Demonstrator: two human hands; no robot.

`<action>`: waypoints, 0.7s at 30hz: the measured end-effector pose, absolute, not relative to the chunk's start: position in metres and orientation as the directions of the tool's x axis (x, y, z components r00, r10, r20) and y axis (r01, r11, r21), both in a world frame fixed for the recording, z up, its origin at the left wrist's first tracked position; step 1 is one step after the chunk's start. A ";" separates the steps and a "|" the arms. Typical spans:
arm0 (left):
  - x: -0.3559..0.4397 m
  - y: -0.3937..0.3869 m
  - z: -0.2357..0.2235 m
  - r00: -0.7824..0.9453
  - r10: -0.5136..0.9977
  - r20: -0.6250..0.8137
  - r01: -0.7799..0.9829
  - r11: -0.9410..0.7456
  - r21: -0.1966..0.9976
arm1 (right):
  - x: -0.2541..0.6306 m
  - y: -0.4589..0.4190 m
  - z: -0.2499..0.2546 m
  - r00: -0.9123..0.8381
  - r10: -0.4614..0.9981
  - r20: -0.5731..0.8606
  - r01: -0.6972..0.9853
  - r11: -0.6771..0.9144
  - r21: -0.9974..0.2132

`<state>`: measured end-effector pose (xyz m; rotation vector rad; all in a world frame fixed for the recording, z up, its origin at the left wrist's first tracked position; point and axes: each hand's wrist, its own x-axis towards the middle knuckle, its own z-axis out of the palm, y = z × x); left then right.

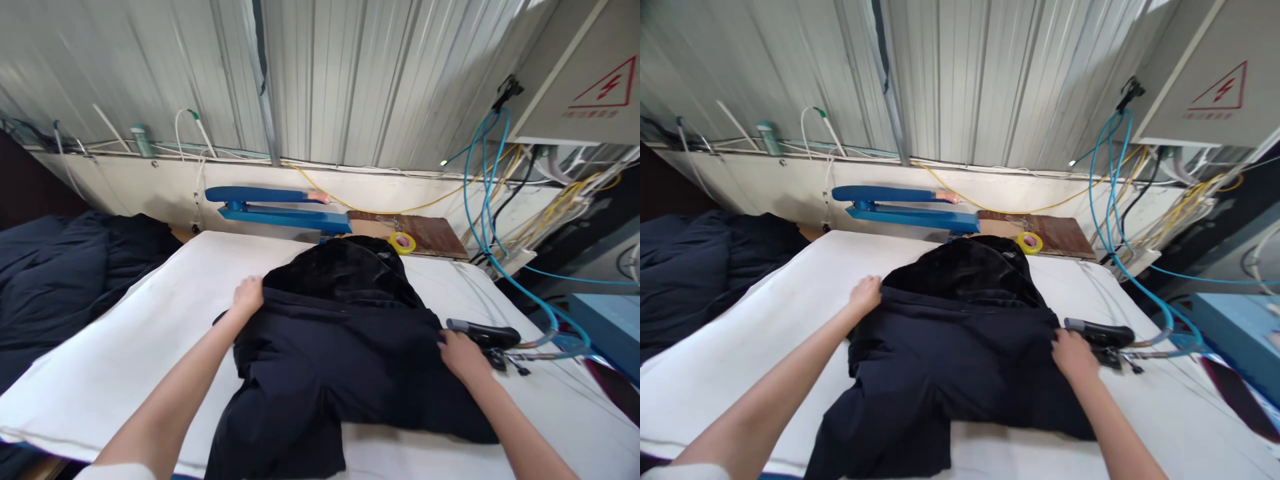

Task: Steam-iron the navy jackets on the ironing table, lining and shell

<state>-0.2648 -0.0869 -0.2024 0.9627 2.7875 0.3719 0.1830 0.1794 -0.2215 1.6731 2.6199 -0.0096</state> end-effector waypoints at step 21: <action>-0.315 -0.034 -0.228 -0.853 0.518 0.059 0.431 0.639 0.637 | 0.018 0.281 -0.215 -0.729 0.685 0.006 0.677 0.722 -0.142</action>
